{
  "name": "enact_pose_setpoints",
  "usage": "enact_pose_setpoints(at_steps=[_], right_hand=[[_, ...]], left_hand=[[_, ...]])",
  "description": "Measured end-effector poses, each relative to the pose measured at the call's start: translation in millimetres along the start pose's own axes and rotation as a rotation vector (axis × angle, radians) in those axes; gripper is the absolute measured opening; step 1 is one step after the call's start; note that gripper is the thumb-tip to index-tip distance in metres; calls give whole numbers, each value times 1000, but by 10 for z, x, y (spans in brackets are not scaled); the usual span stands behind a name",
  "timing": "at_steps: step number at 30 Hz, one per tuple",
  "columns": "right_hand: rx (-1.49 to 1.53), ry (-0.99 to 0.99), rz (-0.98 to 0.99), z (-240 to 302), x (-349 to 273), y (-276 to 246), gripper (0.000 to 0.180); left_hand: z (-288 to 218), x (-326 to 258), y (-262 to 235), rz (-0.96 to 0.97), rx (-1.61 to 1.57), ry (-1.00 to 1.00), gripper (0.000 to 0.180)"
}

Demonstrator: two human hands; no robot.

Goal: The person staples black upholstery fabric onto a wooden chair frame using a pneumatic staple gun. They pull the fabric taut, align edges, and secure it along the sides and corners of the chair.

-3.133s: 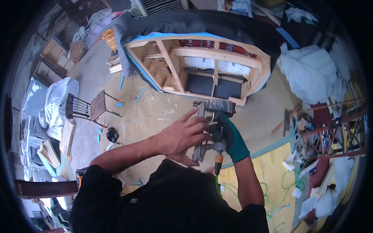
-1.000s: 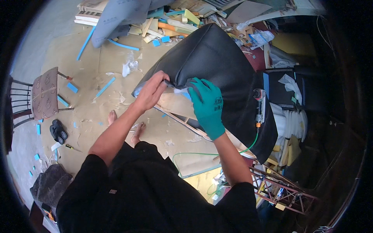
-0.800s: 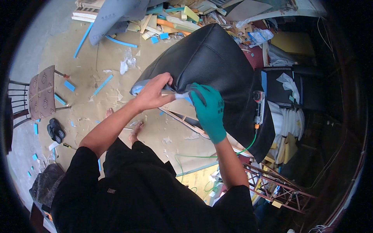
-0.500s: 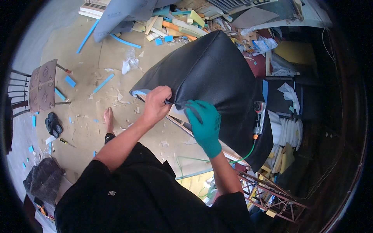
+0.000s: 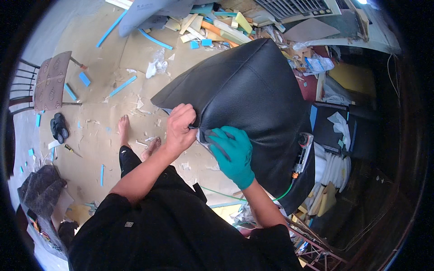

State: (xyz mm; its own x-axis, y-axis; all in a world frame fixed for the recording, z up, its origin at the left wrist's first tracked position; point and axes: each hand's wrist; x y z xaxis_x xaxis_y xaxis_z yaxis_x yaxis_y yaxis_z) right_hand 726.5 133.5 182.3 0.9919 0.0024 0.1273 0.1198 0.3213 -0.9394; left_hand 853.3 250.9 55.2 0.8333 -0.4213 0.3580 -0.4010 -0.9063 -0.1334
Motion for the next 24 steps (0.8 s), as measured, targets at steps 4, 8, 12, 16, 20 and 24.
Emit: enact_pose_setpoints(at_steps=[4, 8, 12, 16, 20, 24], right_hand=[[-15, -82, -17, -25, 10, 37, 34], [-8, -67, -105, -61, -33, 113, 34], [10, -21, -143, -32, 52, 69, 30], [-156, -47, -103, 86, 88, -51, 36], [-353, -35, -53, 154, 85, -260, 38], [-186, 124, -56, 43, 224, -334, 31]], left_hand=[[28, 58, -92, 162, 13, 22, 23], [-49, 282, -344, 450, -27, -14, 22], [-62, 440, -415, 472, 62, 92, 25], [-61, 345, -507, 285, 109, 196, 29], [-93, 465, -606, 267, 66, 342, 27], [-76, 514, -593, 353, -33, 289, 22]])
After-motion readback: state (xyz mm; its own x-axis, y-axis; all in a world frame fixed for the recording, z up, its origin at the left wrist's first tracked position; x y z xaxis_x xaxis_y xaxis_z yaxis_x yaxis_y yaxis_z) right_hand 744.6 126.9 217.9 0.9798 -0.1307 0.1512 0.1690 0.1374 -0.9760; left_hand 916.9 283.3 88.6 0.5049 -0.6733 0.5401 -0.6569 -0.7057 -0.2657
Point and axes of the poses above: each hand's wrist, its own x-axis towards the middle knuckle, its own y-axis out of the palm, z = x × y, and after that the axes turned 4 degrees about -y, right-handed
